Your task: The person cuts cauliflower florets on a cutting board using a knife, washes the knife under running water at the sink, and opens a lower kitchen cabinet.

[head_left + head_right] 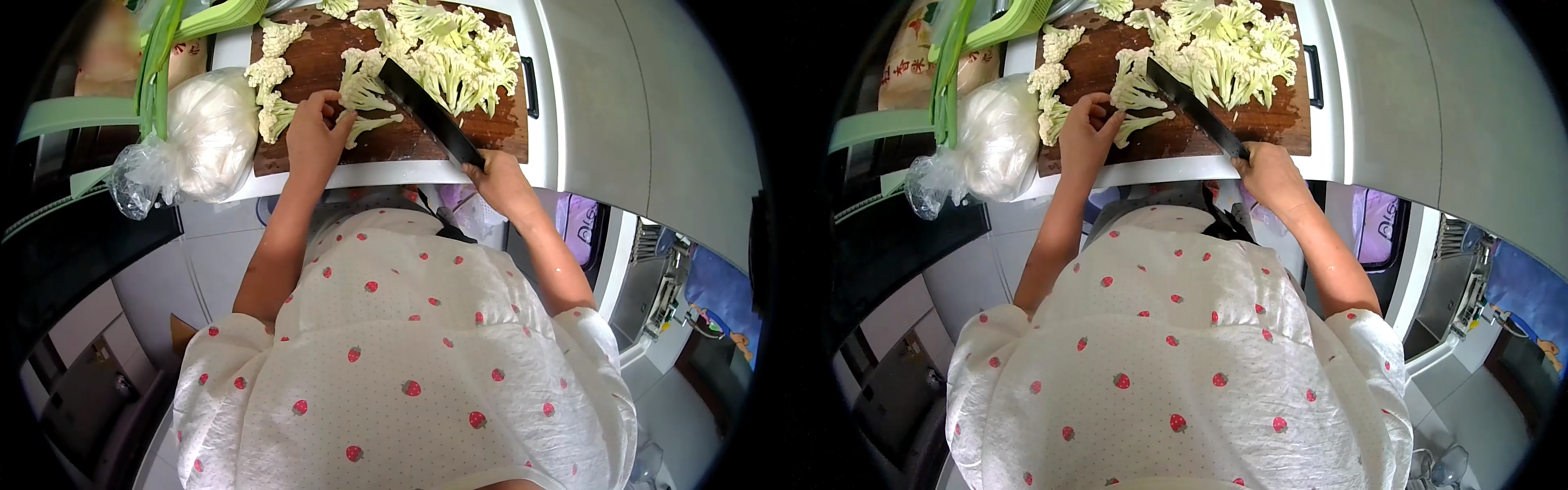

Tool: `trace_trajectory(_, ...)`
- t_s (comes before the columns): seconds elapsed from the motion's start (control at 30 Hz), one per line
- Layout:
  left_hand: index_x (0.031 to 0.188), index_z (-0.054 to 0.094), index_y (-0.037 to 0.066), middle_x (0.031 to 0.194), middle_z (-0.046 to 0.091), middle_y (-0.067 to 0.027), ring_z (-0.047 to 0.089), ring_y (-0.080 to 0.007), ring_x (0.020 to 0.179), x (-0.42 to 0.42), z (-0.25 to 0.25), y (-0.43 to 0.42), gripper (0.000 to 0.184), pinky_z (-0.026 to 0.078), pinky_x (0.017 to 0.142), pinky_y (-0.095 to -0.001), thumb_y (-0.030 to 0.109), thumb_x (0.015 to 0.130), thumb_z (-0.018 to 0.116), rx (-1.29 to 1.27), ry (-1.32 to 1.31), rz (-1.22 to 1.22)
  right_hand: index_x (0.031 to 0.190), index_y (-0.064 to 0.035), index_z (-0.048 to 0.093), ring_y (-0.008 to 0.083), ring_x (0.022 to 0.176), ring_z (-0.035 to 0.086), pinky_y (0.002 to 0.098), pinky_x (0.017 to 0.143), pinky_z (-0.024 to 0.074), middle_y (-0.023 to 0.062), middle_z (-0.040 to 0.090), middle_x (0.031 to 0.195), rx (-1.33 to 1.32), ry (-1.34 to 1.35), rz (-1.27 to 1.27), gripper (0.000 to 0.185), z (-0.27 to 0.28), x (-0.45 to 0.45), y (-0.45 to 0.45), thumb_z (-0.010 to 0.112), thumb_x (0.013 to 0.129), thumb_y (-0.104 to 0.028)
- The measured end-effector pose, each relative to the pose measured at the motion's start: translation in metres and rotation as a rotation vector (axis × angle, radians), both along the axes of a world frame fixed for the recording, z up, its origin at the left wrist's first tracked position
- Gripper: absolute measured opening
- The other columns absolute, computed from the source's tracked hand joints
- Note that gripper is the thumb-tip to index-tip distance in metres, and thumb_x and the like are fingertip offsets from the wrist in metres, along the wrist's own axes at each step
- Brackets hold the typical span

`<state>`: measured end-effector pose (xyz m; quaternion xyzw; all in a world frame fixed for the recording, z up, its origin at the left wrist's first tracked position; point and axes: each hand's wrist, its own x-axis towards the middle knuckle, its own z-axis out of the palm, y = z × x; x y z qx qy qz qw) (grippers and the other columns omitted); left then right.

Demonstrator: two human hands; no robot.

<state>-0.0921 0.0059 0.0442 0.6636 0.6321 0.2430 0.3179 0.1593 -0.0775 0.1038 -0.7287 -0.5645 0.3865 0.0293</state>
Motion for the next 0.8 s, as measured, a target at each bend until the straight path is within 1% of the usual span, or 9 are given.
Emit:
trace_trajectory(0.07,0.105,0.060,0.009,0.080,0.056,-0.0072,0.057,-0.0224,0.072,0.002,-0.006,0.004,0.038,0.048,0.067,-0.0330,0.018,0.072,0.075,0.287,-0.026,0.000,0.098,0.0025,0.063,0.0433,0.083,0.060,0.0468,0.075,0.0460,0.0285,0.061,0.083,0.002,0.001,0.007,0.025,-0.001,0.002,0.000,0.059,0.087,-0.020)
trace_trajectory(0.1,0.105,0.060,0.009,0.080,0.056,-0.0072,0.057,-0.0224,0.072,0.002,-0.013,0.010,0.038,0.048,0.067,-0.0330,0.018,0.072,0.075,0.287,-0.026,0.000,0.098,0.0022,0.063,0.0433,0.084,0.060,0.0468,0.076,0.0461,0.0285,0.062,0.083,0.003,0.004,0.013,0.025,-0.001,0.002,0.000,0.059,0.087,-0.020)
trace_trajectory(0.17,0.101,0.062,0.008,0.075,0.056,-0.0077,0.056,-0.0227,0.068,0.003,-0.027,0.022,0.032,0.047,0.065,-0.0334,0.016,0.072,0.073,0.179,-0.195,-0.035,0.098,0.0019,0.064,0.0431,0.084,0.060,0.0468,0.076,0.0461,0.0285,0.062,0.084,-0.007,0.006,0.002,0.025,-0.002,0.002,0.000,0.059,0.087,-0.020)
trace_trajectory(0.23,0.098,0.063,0.008,0.074,0.056,-0.0078,0.056,-0.0225,0.067,0.006,-0.016,0.025,0.029,0.047,0.064,-0.0335,0.015,0.072,0.073,0.169,-0.156,-0.048,0.098,0.0015,0.064,0.0430,0.085,0.060,0.0469,0.076,0.0461,0.0285,0.062,0.085,-0.016,0.007,-0.014,0.024,-0.004,0.003,-0.001,0.059,0.087,-0.020)
trace_trajectory(0.37,0.092,0.065,0.007,0.072,0.057,-0.0079,0.056,-0.0220,0.064,0.013,-0.007,0.026,0.022,0.047,0.061,-0.0337,0.015,0.072,0.073,0.225,0.000,-0.055,0.093,0.0016,0.064,0.0405,0.073,0.060,0.0442,0.068,0.0460,0.0245,0.061,0.074,0.020,0.028,-0.018,0.022,-0.003,0.005,-0.008,0.059,0.087,-0.019)
trace_trajectory(0.5,0.093,0.064,0.007,0.072,0.058,-0.0070,0.057,-0.0195,0.063,0.018,-0.020,0.027,0.024,0.047,0.059,-0.0321,0.016,0.073,0.073,0.196,-0.055,-0.023,0.090,0.0017,0.063,0.0370,0.061,0.057,0.0418,0.061,0.0441,0.0203,0.057,0.062,0.065,0.075,-0.038,0.020,0.014,0.003,-0.015,0.059,0.088,-0.018)
trace_trajectory(0.57,0.095,0.063,0.005,0.073,0.060,-0.0062,0.058,-0.0171,0.064,0.020,-0.011,0.025,0.026,0.048,0.060,-0.0296,0.016,0.074,0.073,0.077,-0.173,0.109,0.090,0.0016,0.063,0.0367,0.061,0.058,0.0419,0.061,0.0445,0.0205,0.057,0.062,0.044,0.066,-0.020,0.020,0.020,0.004,-0.014,0.059,0.088,-0.018)
trace_trajectory(0.73,0.096,0.062,0.003,0.077,0.063,-0.0066,0.060,-0.0161,0.066,0.019,-0.016,0.022,0.026,0.049,0.063,-0.0280,0.015,0.074,0.071,0.047,-0.214,0.075,0.093,0.0012,0.064,0.0362,0.062,0.059,0.0419,0.062,0.0457,0.0213,0.058,0.064,-0.024,0.029,0.027,0.021,0.025,0.002,-0.010,0.059,0.088,-0.019)
trace_trajectory(0.8,0.096,0.062,0.002,0.078,0.063,-0.0069,0.060,-0.0165,0.066,0.019,-0.019,0.022,0.026,0.050,0.064,-0.0281,0.014,0.074,0.071,0.025,-0.205,0.069,0.095,0.0009,0.064,0.0383,0.066,0.060,0.0432,0.064,0.0461,0.0226,0.060,0.067,-0.008,0.013,0.040,0.022,0.024,0.002,-0.009,0.059,0.088,-0.019)
